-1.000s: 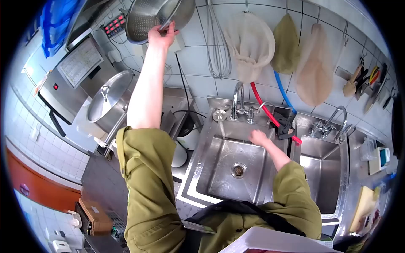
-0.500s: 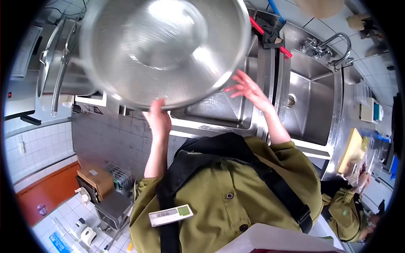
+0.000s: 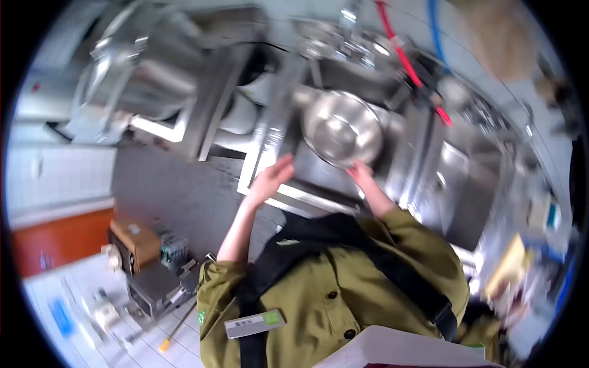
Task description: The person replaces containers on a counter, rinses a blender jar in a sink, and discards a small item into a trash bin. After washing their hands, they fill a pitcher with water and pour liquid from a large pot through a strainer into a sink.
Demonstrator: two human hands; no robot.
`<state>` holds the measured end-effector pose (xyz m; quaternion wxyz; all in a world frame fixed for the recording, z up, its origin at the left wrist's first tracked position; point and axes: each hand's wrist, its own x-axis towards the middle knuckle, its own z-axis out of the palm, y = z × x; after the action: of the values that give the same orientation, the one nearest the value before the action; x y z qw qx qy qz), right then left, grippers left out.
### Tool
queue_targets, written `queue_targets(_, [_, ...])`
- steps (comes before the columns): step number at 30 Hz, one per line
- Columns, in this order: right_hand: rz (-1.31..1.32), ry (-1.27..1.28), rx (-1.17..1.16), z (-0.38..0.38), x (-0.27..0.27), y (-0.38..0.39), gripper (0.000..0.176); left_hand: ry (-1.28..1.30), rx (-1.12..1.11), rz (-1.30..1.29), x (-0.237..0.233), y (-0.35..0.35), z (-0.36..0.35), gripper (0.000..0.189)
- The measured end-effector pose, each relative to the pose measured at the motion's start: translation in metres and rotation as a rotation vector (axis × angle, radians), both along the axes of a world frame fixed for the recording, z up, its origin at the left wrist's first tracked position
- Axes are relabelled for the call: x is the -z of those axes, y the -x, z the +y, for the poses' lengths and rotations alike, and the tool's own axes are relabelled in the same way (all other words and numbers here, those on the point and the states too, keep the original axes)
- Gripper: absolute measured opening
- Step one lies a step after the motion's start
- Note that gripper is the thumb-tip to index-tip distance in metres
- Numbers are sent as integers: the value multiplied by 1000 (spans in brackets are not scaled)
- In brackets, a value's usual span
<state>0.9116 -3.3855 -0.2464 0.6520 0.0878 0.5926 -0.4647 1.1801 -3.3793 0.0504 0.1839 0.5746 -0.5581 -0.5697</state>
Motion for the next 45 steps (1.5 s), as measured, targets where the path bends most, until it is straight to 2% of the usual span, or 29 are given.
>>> queue_targets(2, [-230,100,-32,-2,42,-1,35,126,52,-103,-63,-45,12,40])
queue_targets(3, [-155,-67,-18,-12,44,-3,32,221,78,-132,-93,-68,22,37])
queue_targets(4, [-96,-30,-48,-9,61,0,20,230,35,-275,-140,-86,25,35])
queue_targets(5, [-7,-80,-75,-8,85,4,18,229,1,-406,-186,-108,23,33])
queue_targets(7, [36,-147,-108,-12,91,8,15,459,-362,-334,-243,-144,11,26])
queue_targets(8, [38,-144,-114,-13,91,9,16,596,-440,-533,-271,-159,-4,25])
queue_targets(11, [39,-163,-111,-18,89,9,22,1006,-384,-980,-312,-246,-82,20])
queue_targets(13, [-11,-155,-92,-19,95,13,29,1279,-196,-1396,-320,-283,-137,23])
queue_targets(15, [-109,-111,-62,-23,98,14,37,1090,-80,-1526,-322,-304,-181,35])
queue_targets(17, [234,-268,-210,-24,47,1,47,1193,133,-1589,-315,-318,-221,41])
queue_targets(18, [349,-233,-240,-23,46,2,53,1246,227,-1605,-309,-328,-241,39])
queue_targets(19, [353,-332,-192,-27,23,-1,56,1301,318,-1618,-303,-338,-262,38])
queue_targets(20, [515,-335,-171,-26,4,-9,51,1253,477,-1594,-301,-349,-282,30])
queue_targets(21, [708,-237,-83,-19,-11,-16,49,1304,606,-1550,-300,-357,-293,20])
queue_targets(22, [967,-24,61,-13,-13,-23,45,1271,676,-1568,-306,-356,-295,15])
queue_targets(23, [1247,-114,71,-8,-23,-21,40,1230,743,-1586,-312,-357,-296,12])
queue_targets(24, [1241,-15,91,2,-43,-27,39,1275,801,-1590,-318,-363,-300,10])
queue_targets(25, [1431,-23,105,14,-86,-55,40,1321,867,-1587,-323,-367,-305,8])
queue_targets(27, [1460,215,403,18,-96,-85,37,1398,824,-1534,-351,-373,-282,9])
queue_targets(29, [1274,361,452,22,-168,-159,35,1610,923,-1422,-383,-399,-263,15])
queue_targets(31, [1299,535,419,23,-201,-221,30,1511,784,-1556,-408,-420,-213,33])
queue_targets(32, [1270,642,364,23,-220,-259,29,1443,732,-1426,-415,-438,-186,33])
queue_targets(34, [1245,870,201,27,-246,-335,26,1287,601,-1184,-413,-478,-133,34])
queue_targets(35, [1246,961,51,31,-247,-365,26,1297,573,-1209,-401,-504,-115,29])
queue_targets(37, [1023,1068,-208,35,-251,-431,23,1326,526,-1269,-373,-563,-87,22])
queue_targets(39, [1057,1095,-599,22,-262,-494,20,1205,597,-1295,-337,-633,-65,31])
queue_targets(41, [828,1204,-747,-1,-269,-557,17,803,437,-1411,-296,-691,-40,23])
queue_targets(43, [754,1273,-921,-29,-265,-605,18,762,516,-1608,-242,-771,-27,14])
queue_targets(45, [713,1316,-965,-49,-254,-644,15,381,328,-1537,-204,-841,-13,7])
